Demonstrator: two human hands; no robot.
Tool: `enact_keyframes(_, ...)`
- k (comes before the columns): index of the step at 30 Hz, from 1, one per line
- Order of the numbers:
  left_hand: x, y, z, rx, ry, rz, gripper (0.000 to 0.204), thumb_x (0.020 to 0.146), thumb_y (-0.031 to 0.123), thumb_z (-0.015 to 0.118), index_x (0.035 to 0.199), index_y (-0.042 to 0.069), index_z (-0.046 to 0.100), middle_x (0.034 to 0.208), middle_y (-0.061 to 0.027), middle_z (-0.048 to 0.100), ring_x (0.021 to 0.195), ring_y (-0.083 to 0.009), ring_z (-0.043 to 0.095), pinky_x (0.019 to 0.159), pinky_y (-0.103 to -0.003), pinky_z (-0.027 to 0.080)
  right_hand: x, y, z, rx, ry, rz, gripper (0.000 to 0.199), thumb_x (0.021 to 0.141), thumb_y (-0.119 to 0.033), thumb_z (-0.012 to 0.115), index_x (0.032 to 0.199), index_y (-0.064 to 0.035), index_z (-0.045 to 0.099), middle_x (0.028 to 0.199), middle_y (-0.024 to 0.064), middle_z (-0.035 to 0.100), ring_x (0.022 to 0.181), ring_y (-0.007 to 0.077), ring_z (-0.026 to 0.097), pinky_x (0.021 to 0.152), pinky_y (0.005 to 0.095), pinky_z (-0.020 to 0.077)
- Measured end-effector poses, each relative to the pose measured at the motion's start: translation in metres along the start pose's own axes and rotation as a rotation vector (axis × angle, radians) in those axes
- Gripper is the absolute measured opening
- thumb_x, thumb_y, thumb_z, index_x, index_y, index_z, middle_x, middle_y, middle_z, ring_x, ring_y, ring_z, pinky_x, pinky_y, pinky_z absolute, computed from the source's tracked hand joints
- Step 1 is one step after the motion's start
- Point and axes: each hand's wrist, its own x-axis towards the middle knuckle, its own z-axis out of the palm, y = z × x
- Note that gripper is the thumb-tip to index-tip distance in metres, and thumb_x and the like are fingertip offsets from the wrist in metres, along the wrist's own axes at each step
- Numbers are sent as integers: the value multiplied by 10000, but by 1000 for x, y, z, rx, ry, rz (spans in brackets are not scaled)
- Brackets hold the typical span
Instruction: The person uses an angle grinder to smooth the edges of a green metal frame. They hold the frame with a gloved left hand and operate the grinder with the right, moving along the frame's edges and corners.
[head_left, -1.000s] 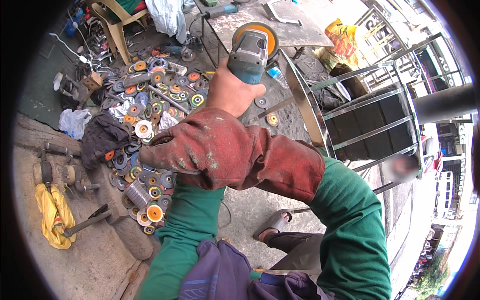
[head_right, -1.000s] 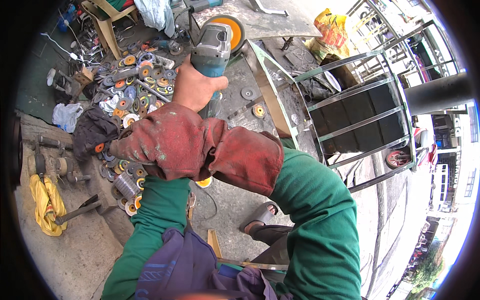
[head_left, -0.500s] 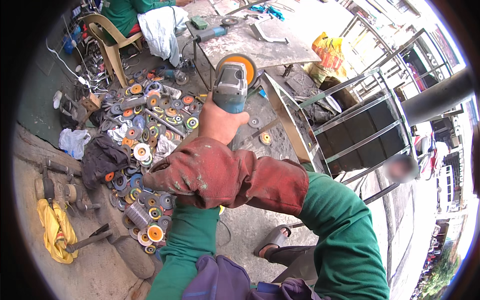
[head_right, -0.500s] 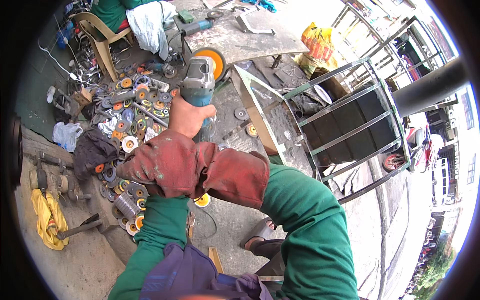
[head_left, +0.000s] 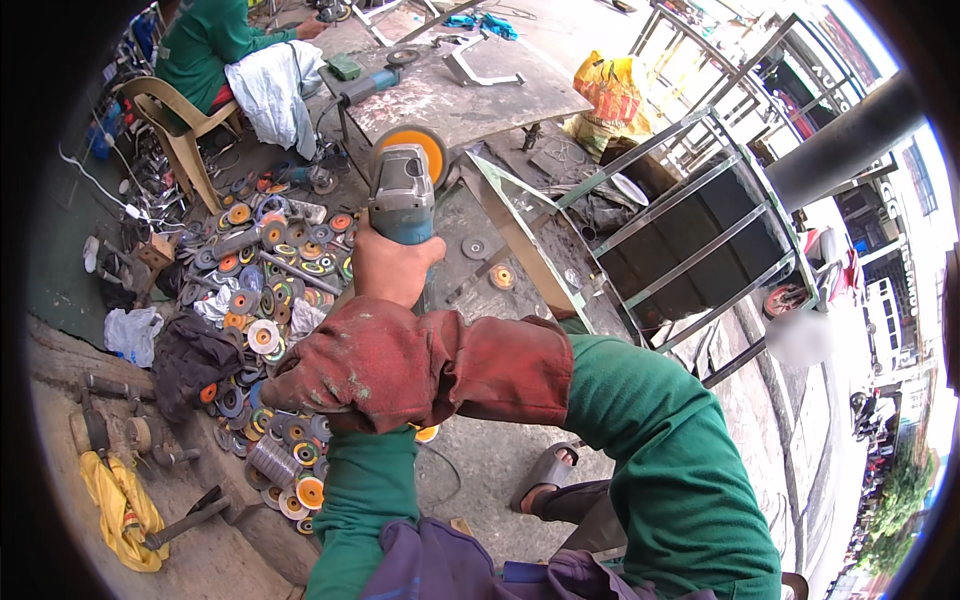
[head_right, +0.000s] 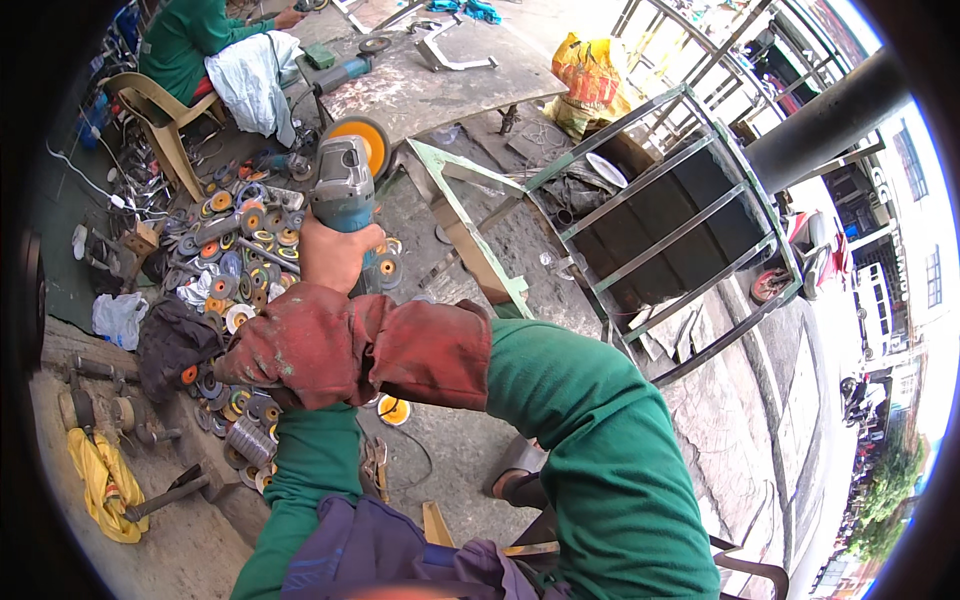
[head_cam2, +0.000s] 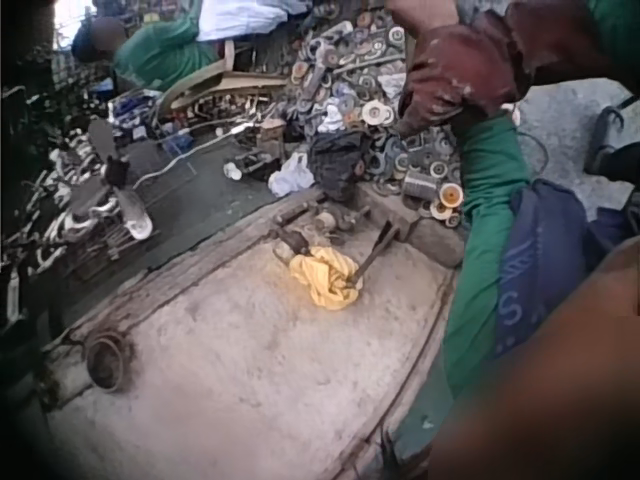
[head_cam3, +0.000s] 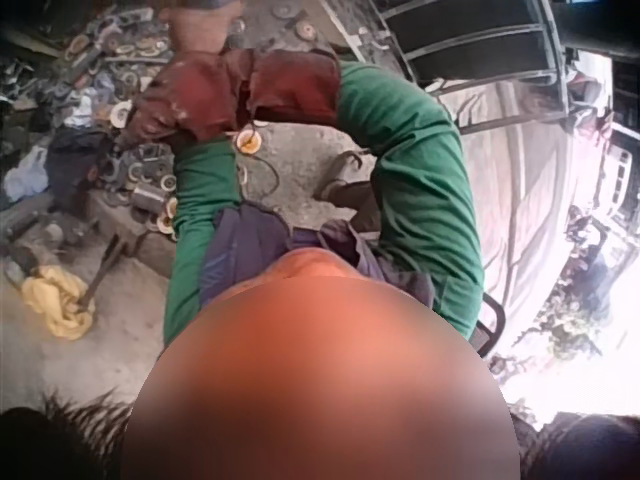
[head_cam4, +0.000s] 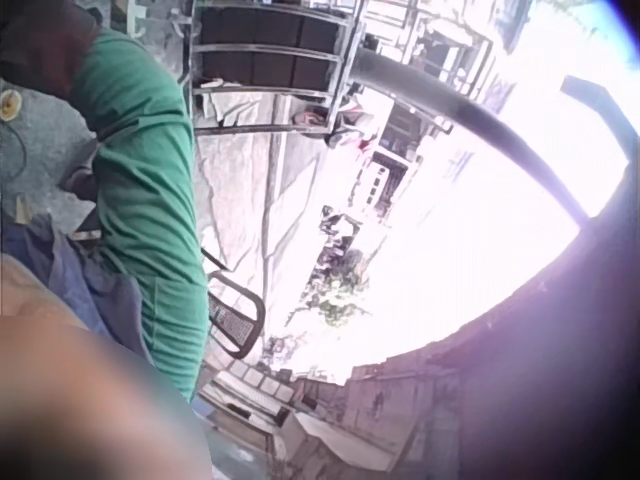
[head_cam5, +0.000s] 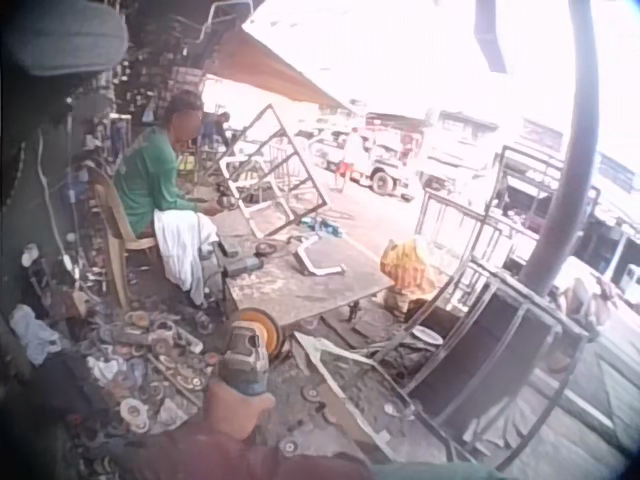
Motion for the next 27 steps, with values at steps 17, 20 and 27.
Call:
enact_keyframes(17, 2, 4, -4, -68, -35, -11, 412, 629, 126, 878, 981, 3, 702, 888, -92, 741, 793, -220, 705, 766, -384, 557, 2, 6, -42, 40, -177, -40, 742, 1023, -690, 470, 1466, -96, 507, 1295, 128, 577, 1041, 316, 587, 830, 510, 507)
enact_keyframes(20, 3, 5, -3, -77, -32, -58, 423, 625, 131, 881, 990, 4, 710, 887, -90, 749, 786, -219, 708, 772, -386, 564, 3, 27, -75, 210, -137, 5, 833, 958, -749, 535, 1405, -47, 517, 1095, 121, 613, 720, 262, 575, 582, 435, 446)
enact_keyframes(27, 6, 9, 3, -44, -72, -30, 545, 633, 182, 885, 1106, 4, 682, 1006, -152, 773, 916, -265, 749, 852, -391, 576, -29, 11, -68, -44, 151, -20, 779, 954, -698, 551, 1383, -49, 519, 1083, 114, 605, 727, 252, 574, 584, 426, 449)
